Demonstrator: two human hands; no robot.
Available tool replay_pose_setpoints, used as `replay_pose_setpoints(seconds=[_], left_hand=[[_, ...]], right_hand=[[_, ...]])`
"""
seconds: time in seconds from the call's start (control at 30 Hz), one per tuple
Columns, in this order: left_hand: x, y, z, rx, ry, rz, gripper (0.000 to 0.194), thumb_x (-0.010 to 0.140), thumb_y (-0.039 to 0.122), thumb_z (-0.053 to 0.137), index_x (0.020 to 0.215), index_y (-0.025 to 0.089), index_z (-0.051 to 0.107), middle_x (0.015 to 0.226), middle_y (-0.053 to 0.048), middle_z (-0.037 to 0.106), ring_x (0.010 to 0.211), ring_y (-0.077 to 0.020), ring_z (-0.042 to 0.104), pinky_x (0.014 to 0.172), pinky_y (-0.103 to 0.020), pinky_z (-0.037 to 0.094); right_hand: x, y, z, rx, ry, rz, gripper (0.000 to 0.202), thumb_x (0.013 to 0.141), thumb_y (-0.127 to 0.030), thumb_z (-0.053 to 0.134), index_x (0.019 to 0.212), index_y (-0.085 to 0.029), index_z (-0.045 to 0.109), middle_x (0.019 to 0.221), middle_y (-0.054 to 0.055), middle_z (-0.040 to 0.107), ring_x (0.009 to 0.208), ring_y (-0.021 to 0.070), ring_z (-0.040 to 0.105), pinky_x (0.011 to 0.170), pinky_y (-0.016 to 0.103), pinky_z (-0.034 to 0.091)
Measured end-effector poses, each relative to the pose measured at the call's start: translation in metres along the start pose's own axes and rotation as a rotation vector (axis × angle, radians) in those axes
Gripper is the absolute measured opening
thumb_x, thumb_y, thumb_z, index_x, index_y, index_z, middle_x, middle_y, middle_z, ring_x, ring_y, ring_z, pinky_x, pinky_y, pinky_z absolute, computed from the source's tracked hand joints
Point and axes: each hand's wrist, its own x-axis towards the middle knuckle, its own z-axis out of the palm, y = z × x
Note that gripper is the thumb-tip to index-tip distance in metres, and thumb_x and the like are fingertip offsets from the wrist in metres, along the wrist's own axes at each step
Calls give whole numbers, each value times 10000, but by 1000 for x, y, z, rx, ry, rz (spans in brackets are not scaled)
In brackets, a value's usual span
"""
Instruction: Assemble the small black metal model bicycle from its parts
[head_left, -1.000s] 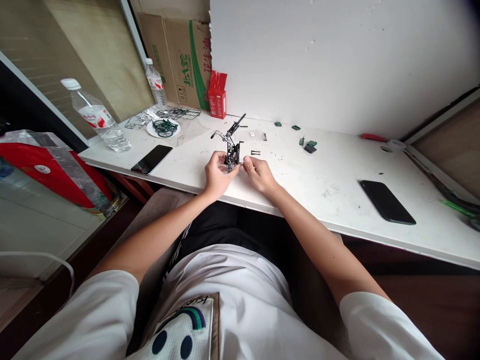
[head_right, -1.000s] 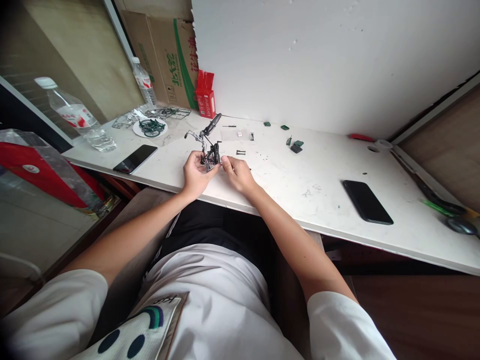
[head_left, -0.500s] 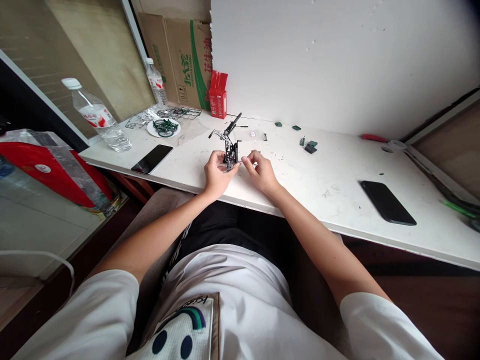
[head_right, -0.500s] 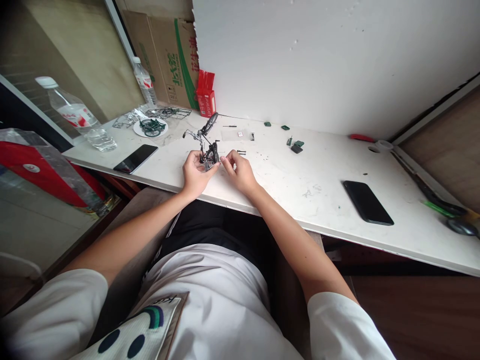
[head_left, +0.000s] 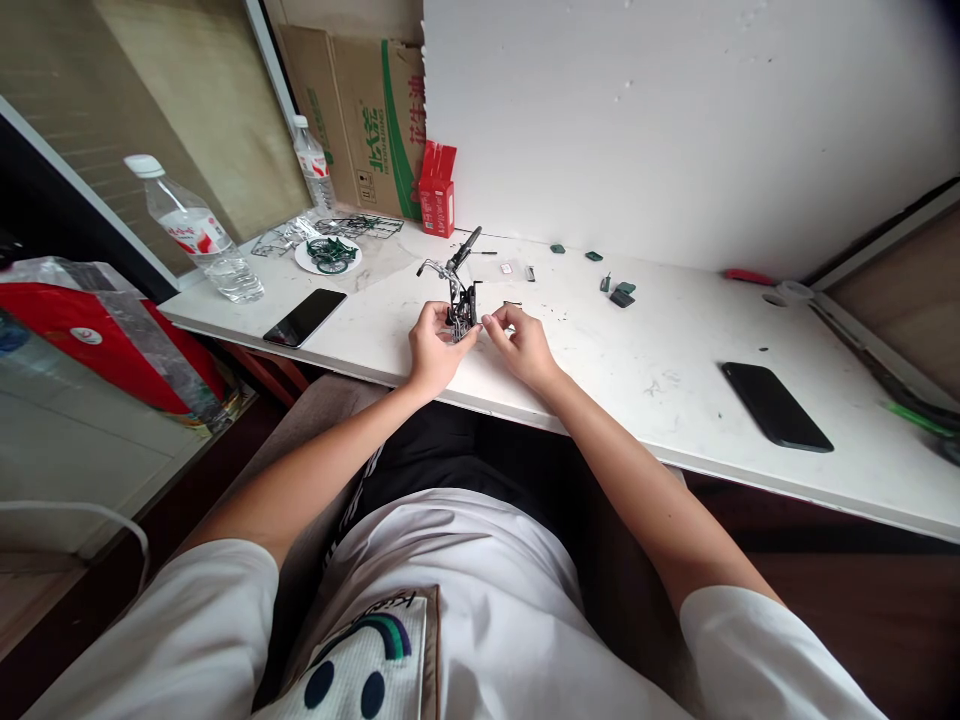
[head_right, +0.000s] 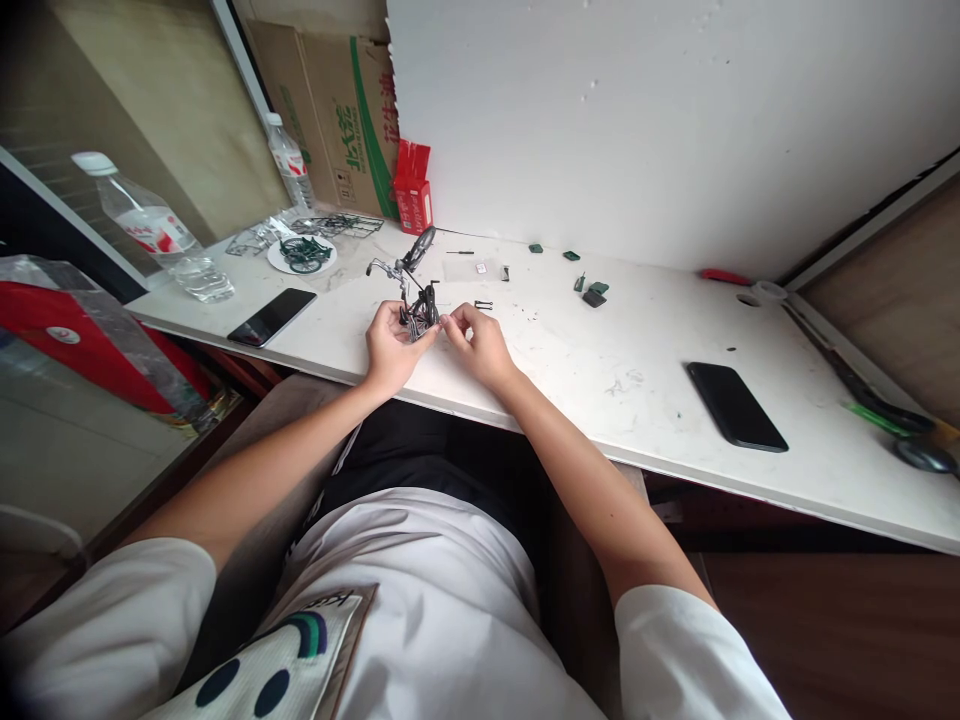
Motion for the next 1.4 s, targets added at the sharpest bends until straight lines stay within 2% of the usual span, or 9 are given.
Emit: replay_pose_setpoints(seconds=[0.27, 0.37, 0.47, 0.57, 0.8, 1.13, 1.4], left_hand=[[-2, 1, 0, 2, -34, 12, 495, 776, 329, 967, 1099, 249, 600, 1041, -49, 777, 964, -213, 794, 778, -295, 618], [-1, 2, 0, 13, -27, 10, 484, 789, 334, 960, 1095, 250, 594, 1050, -51, 777, 969, -213, 795, 771, -291, 615], [-1, 1, 0, 12, -13, 5, 471, 807, 352, 950, 1088, 250, 586, 1050, -52, 776, 957, -207, 796, 773, -287, 611], [0, -1, 0, 2, -2, 3, 469, 813, 358, 950, 1086, 250, 584, 1045, -54, 771, 945, -204, 795, 776, -288, 612], [-1, -4, 0, -2, -47, 0, 504, 780, 307, 966, 1121, 254, 599, 1097, -63, 774, 1006, -218, 794, 805, -299, 623], [-2, -3, 1, 10, -64, 7, 488, 766, 166, 877, 1144, 254, 582, 1116, -64, 775, 991, -210, 786, 842, -311, 632], [-2, -2, -1, 19, -69, 10, 425, 831, 191, 861, 1143, 249, 579, 1123, -67, 780, 999, -206, 789, 813, -287, 624]], right_hand=[[-2, -2, -1, -66, -59, 60, 828, 1048, -926, 342, 599, -248, 499, 564, 25, 560, 579, 182, 522, 688, 377, 415], [-3, -2, -2, -51, -44, 46, 814, 1057, -918, 322, 681, -244, 582, 655, 43, 635, 649, 199, 573, 686, 367, 435], [-2, -1, -2, -24, -9, 19, 741, 1021, -932, 435, 818, -246, 630, 776, 51, 671, 736, 211, 597, 654, 350, 445], [-1, 2, 0, -10, -12, -3, 701, 998, -925, 508, 875, -250, 647, 818, 53, 675, 754, 215, 588, 645, 351, 450], [1, 3, 0, -67, 17, 2, 751, 992, -951, 469, 778, -247, 616, 763, 55, 667, 700, 207, 551, 682, 369, 421], [1, 5, 0, -121, 60, -10, 781, 989, -966, 440, 746, -241, 595, 707, 44, 629, 650, 193, 516, 679, 361, 396], [1, 8, 1, -132, 62, -14, 791, 999, -965, 412, 773, -233, 609, 722, 41, 644, 650, 184, 523, 674, 347, 390]])
